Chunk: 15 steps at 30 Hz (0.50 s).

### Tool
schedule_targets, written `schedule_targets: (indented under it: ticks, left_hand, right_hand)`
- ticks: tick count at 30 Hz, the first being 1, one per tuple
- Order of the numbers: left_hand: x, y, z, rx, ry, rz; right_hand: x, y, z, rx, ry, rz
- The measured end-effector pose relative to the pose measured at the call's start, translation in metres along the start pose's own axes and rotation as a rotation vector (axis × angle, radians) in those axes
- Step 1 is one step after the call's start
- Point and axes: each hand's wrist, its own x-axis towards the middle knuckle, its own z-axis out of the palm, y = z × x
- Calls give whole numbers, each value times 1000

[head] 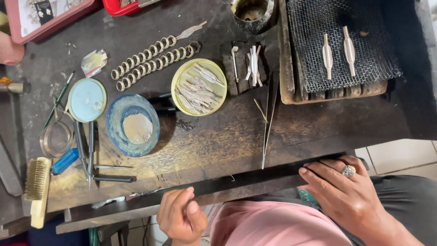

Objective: Using a blowtorch and tweezers to heat and position small metal components for jewelry making on a soldering station.

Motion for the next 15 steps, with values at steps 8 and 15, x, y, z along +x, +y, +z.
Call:
schedule_targets:
  ticks: [8, 15]
  left_hand:
    - [-14, 11, 6, 43, -98, -93]
    - [-26, 3, 5, 208, -232, -178]
  right_hand:
    - [-11, 0, -22, 90, 155, 72]
    - [-111, 105, 25, 246, 134, 1210]
